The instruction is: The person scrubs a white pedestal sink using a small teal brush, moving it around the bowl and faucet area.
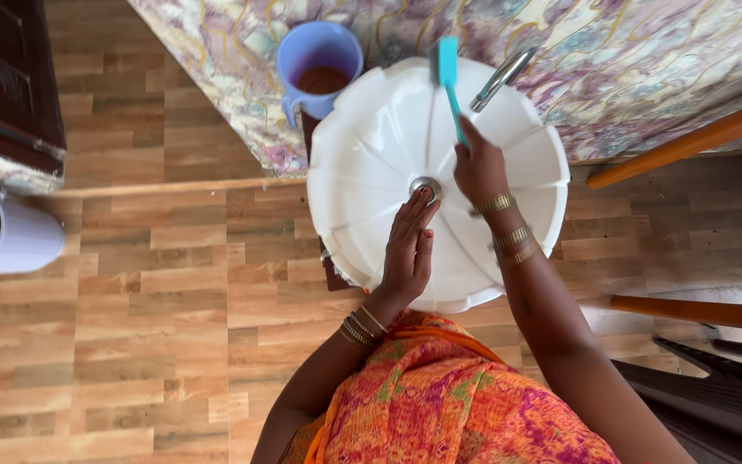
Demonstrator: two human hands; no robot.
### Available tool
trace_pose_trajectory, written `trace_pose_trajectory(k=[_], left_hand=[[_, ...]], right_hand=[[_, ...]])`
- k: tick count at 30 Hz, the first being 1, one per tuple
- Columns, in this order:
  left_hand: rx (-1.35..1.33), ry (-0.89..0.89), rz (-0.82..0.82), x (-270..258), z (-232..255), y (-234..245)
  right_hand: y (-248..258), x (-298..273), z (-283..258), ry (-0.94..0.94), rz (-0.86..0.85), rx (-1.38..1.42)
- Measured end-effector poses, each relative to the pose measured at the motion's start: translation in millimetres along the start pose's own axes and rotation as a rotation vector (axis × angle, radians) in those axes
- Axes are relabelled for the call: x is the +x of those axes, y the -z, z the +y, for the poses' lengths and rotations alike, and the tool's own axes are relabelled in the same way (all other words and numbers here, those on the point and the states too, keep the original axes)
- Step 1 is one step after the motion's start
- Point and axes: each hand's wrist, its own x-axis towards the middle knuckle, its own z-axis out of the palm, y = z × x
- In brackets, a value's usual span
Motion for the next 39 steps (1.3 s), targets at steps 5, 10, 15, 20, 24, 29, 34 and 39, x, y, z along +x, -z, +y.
trace_pose_trajectory(k=[5, 10, 15, 20, 24, 29, 34, 39], left_hand=[[0.010, -0.025, -0.029, 1.7, 4.1, 7.2], [0.011, -0.032, -0.028, -2.2, 6.6, 10.1], [0.018, -0.041, -0.030, -0.2, 1.8, 5.0], [0.021, -0.027, -0.031, 1.0, -3.5, -1.3], [0.034, -0.025, -0.036, 2.0, -4.3, -1.2], [0.060, -0.001, -0.067, 2.0, -6.9, -0.9], [0.070, -0.004, -0.075, 4.5, -11.7, -7.2], [0.068, 0.007, -0.100, 1.2, -15.0, -7.9]], right_hand=[[-22.3, 31.6, -6.1, -0.149, -0.012, -0.038], [-29.2, -48.0, 0.5, -0.212, -0.254, -0.191], [2.8, -59.9, -1.3, -0.111, -0.310, -0.169], [6.4, -13.8, -10.2, -0.171, -0.053, -0.188], [-5.5, -55.2, -0.8, -0.186, -0.268, -0.341], [27.0, -93.8, 14.9, -0.238, -0.361, -0.270], [56.7, -63.5, 21.3, -0.338, 0.008, -0.319], [27.8, -67.4, 19.0, -0.300, -0.097, -0.366]])
